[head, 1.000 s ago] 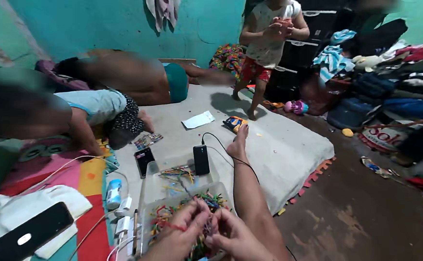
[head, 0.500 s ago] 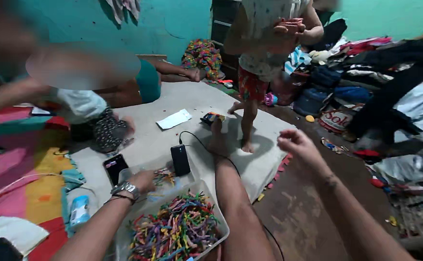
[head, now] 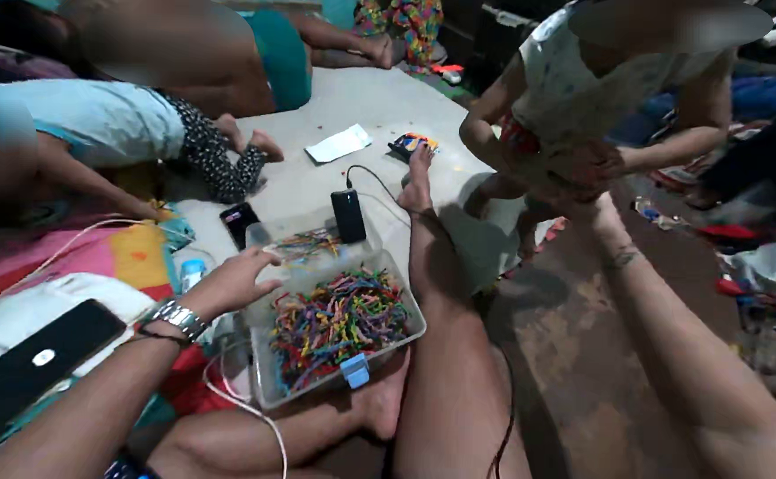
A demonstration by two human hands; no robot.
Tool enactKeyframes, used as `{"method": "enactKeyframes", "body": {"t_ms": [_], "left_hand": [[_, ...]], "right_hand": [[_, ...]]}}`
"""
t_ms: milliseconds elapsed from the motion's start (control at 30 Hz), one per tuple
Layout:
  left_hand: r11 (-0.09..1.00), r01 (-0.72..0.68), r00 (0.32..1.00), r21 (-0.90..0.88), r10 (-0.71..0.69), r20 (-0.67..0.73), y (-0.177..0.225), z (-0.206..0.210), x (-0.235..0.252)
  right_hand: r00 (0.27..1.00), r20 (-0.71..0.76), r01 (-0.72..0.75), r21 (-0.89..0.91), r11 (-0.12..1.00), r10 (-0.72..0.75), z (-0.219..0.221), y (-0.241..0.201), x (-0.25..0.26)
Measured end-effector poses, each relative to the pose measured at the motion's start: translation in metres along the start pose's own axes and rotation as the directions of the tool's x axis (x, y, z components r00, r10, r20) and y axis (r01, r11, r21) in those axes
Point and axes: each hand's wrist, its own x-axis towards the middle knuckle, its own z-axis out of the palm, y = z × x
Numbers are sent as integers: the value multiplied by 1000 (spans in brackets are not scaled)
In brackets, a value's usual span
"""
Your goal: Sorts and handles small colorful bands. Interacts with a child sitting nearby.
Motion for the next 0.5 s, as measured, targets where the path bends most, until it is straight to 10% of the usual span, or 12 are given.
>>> {"method": "enactKeyframes", "body": {"t_ms": [267, 500], "left_hand": [[993, -109, 986, 54, 115, -123, -11, 16, -11], [997, 56, 979, 51, -45, -199, -40, 7, -3]], "right_hand": [[958, -131, -193, 362, 912, 254, 55, 99, -81], [904, -214, -355, 108, 929, 370, 52, 142, -169]]}}
